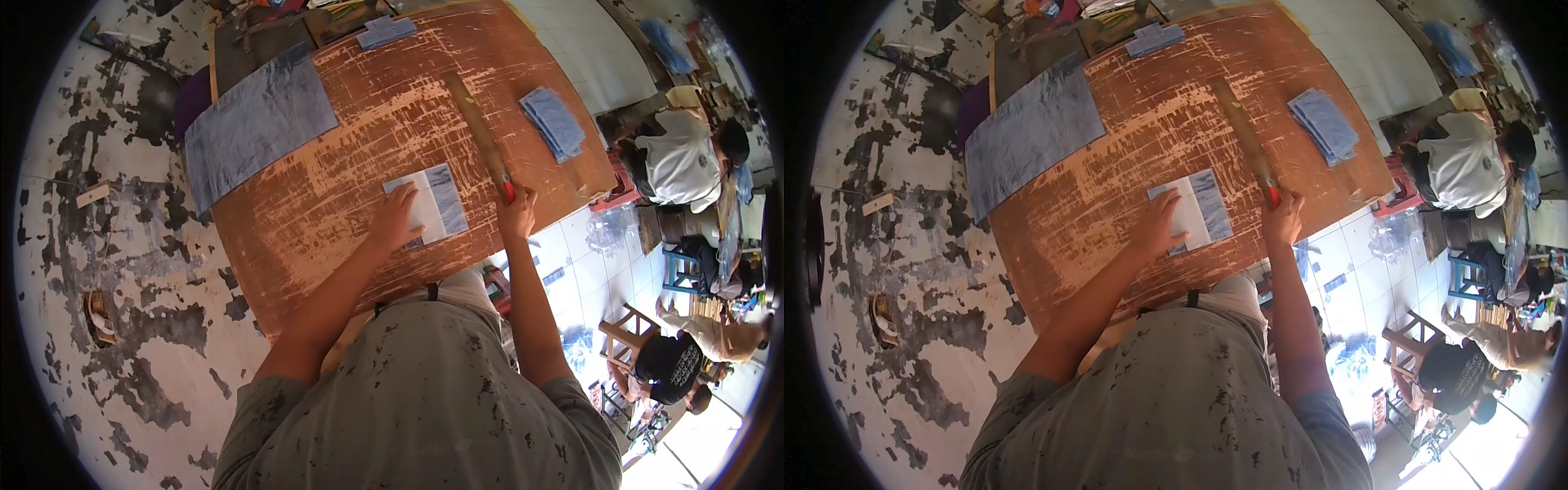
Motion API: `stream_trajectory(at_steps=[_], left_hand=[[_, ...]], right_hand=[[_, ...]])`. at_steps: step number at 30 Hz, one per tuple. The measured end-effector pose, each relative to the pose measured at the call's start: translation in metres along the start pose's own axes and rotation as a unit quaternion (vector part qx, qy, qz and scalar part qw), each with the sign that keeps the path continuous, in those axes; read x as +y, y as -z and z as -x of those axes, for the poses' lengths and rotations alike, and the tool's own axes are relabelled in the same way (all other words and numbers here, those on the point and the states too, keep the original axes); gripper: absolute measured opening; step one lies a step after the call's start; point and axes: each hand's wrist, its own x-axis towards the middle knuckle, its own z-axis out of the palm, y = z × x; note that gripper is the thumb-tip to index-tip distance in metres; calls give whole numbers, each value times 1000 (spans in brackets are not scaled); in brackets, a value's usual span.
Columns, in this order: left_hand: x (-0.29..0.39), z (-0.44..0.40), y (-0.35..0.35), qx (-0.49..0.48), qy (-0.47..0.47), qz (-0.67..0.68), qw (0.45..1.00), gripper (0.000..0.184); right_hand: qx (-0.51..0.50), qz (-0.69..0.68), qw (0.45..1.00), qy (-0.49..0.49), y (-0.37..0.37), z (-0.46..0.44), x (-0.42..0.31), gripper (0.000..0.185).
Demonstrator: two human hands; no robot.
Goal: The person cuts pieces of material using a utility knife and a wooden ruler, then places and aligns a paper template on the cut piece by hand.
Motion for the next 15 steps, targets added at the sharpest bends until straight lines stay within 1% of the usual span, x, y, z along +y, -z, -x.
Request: stream_trajectory(at_steps=[1,5,7,8,10,11,13,14,15], left_hand=[[0,0,1,-1,1,0,1000,93],[1,4,5,1,-2,-9,1000,92],[-1,5,1,5,-2,-7,1000,91],[-2,5,1,9,-3,-5,1000,91],[-5,7,-4,15,-7,-21,1000,92],[-7,7,-7,19,-9,-36,999,92],[-8,7,-8,24,-12,-35,999,92],[-8,8,-9,24,-15,-34,999,92],[-7,8,-7,26,-12,-32,999,92]], right_hand=[[-19,21,1000,-3,0,-3,5,56],[-33,16,999,-19,-8,-10,12,59],[-51,18,997,-50,-10,-19,13,63],[-48,17,998,-48,-9,-25,14,63],[-100,58,991,-69,-2,-36,12,63],[-98,58,991,-66,4,-41,12,63],[-178,-16,983,-49,16,-48,14,57],[-179,-15,983,-45,21,-48,15,57],[-207,-32,978,-5,24,-45,19,52]])
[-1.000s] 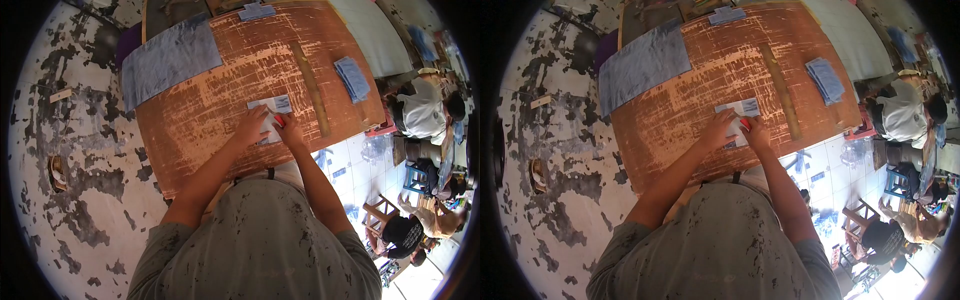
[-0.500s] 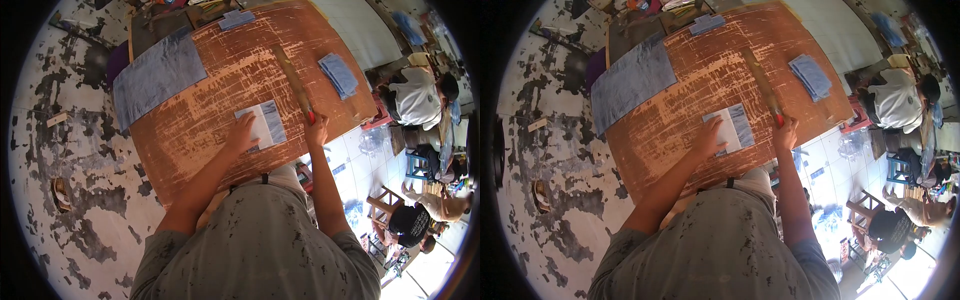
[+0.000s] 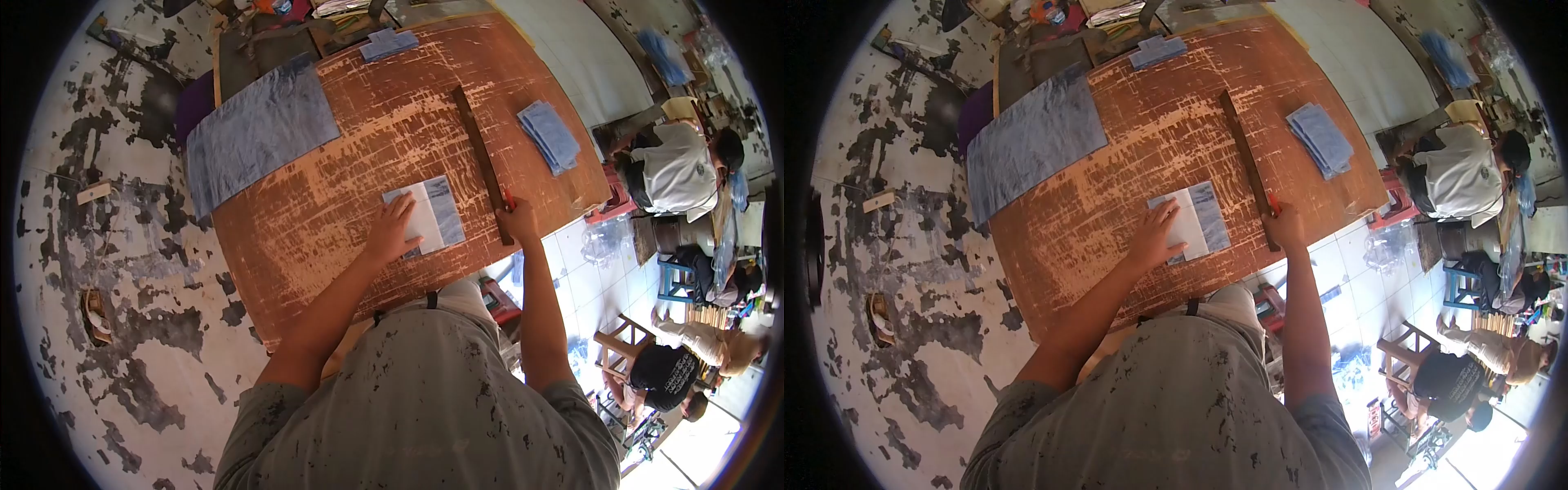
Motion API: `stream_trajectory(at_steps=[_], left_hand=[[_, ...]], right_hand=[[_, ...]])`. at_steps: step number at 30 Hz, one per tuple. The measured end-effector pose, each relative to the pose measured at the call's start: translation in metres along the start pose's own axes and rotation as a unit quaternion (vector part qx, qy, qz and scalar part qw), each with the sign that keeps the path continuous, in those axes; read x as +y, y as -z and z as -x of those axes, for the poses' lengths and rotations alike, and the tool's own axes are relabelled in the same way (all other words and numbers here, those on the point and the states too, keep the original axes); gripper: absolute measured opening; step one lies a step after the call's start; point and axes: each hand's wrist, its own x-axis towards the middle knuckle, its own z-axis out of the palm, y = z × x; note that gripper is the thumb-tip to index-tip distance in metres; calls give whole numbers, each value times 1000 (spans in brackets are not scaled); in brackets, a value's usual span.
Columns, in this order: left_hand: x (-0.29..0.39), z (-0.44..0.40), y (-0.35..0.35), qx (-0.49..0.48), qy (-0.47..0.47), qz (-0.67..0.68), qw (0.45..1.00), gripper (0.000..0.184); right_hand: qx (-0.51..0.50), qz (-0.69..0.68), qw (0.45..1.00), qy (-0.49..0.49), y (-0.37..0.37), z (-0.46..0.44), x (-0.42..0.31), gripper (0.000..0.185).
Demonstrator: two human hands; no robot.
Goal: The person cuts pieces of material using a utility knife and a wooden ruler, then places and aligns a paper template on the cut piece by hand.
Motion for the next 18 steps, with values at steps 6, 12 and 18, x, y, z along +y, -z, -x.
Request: stream_trajectory(at_steps=[6,12,18], left_hand=[[-1,1,1,-13,18,8,1000,92],[-6,4,-2,6,6,21,1000,88],[-8,6,-2,34,-8,91,995,79]], right_hand=[[-168,-213,963,-6,-17,58,22,44],[-172,-250,953,-7,-70,120,2,42],[-152,-242,956,60,-88,123,-1,48]])
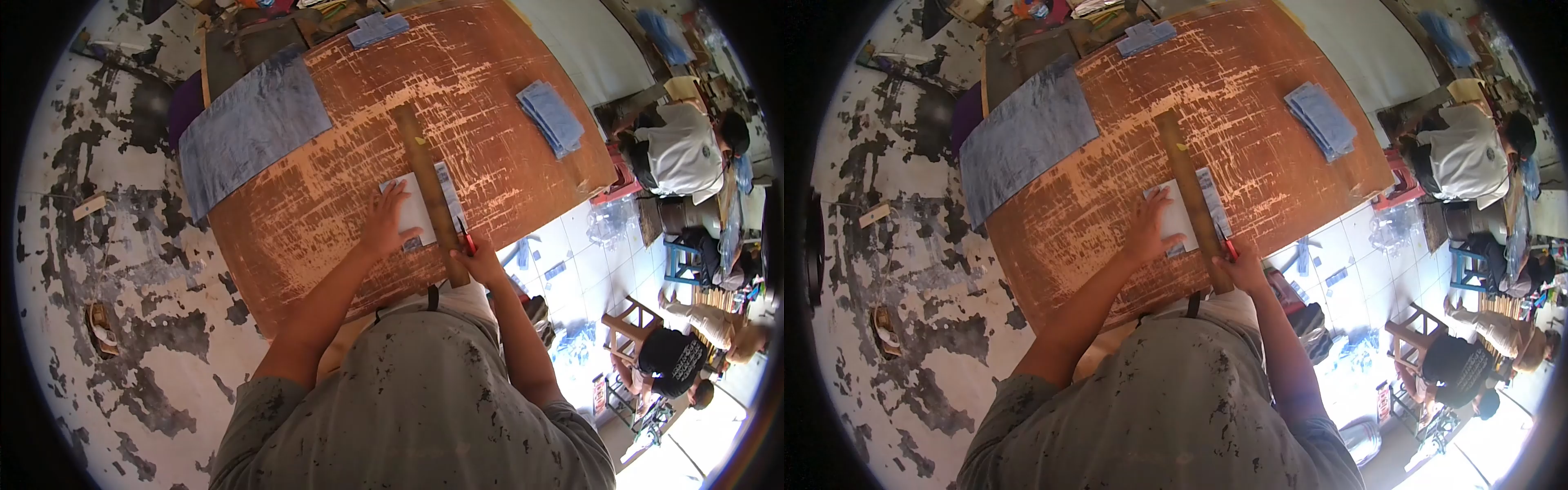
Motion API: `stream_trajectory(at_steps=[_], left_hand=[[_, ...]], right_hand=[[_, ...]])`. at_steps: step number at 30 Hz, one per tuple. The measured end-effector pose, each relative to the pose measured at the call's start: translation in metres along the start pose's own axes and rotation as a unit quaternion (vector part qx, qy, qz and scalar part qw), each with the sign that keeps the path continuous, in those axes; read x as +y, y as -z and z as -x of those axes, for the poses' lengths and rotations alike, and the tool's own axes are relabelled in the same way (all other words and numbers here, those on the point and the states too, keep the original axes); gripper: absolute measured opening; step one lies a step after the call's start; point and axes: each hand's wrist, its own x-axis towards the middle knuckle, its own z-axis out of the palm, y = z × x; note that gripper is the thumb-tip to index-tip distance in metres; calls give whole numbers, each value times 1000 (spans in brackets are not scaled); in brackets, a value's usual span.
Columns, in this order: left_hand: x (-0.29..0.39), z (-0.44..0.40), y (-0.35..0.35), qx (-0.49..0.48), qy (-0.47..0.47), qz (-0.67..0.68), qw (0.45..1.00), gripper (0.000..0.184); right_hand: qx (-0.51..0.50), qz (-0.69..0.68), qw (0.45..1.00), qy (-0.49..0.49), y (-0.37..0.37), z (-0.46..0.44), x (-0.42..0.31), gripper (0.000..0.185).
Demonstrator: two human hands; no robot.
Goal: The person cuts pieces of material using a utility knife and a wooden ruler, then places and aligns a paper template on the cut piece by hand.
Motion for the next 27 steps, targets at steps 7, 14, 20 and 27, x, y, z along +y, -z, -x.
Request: stream_trajectory(at_steps=[7,14,20,27], left_hand=[[-11,0,-8,36,-35,-25,998,72],[-12,2,-6,23,-36,-36,998,50],[-21,2,-8,8,-47,-40,998,24],[-23,1,-5,12,-57,-35,998,29]], right_hand=[[3,55,998,-43,-13,-1,1,49],[16,92,995,-48,-18,1,-8,55],[44,102,994,22,-24,4,-14,50],[65,142,986,54,-30,11,-12,48]])
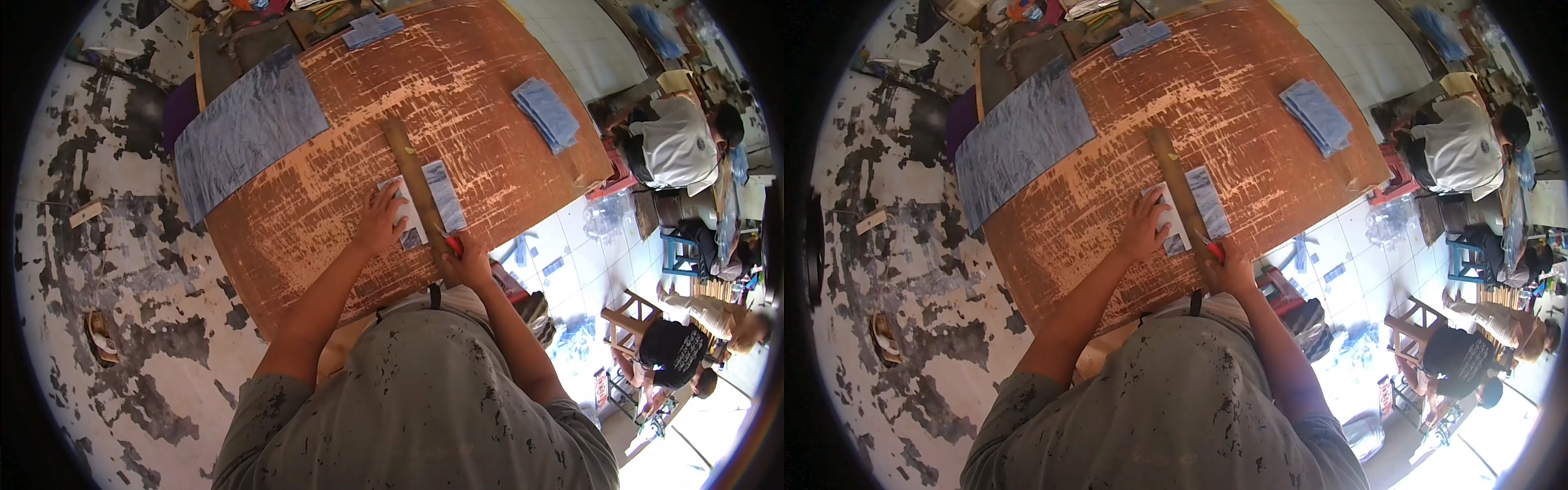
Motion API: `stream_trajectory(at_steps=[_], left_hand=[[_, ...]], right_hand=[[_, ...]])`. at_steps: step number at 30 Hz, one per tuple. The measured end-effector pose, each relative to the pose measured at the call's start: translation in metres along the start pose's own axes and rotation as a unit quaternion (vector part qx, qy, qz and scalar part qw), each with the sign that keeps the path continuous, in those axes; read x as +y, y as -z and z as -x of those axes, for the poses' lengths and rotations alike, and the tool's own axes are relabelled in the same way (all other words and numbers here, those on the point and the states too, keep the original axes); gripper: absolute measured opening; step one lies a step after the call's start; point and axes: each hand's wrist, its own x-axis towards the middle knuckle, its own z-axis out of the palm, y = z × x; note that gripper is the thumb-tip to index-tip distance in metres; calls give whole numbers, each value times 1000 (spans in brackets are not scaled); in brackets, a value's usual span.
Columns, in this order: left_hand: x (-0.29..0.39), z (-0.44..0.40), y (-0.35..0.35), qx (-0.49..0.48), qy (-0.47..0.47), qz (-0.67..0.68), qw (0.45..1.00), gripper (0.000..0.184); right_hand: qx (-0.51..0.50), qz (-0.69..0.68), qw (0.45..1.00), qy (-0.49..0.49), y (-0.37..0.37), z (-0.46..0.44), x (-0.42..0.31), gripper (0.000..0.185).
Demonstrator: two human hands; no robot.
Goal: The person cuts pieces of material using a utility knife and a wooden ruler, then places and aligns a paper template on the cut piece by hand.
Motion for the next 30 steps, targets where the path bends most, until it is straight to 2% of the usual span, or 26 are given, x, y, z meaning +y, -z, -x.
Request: stream_trajectory(at_steps=[3,8,14,18,20,27,30], left_hand=[[0,0,0,5,3,27,1000,36],[3,1,2,-14,-2,-16,1000,53],[0,-5,4,-11,-57,-45,997,55],[-2,-7,5,-30,-60,-49,997,55],[-4,-7,4,-33,-67,-52,996,56],[-4,-10,8,-55,-70,-89,992,57],[-1,-9,7,-40,-29,-56,997,59]], right_hand=[[-5,-7,1000,3,1,1,0,48],[-15,-8,1000,-6,-1,2,-1,47],[-4,-20,1000,1,3,4,-3,42],[13,-30,999,19,1,3,3,39],[-11,-30,999,12,2,3,5,38],[11,-48,999,12,-2,5,1,43],[52,-53,997,30,-5,9,-13,48]])
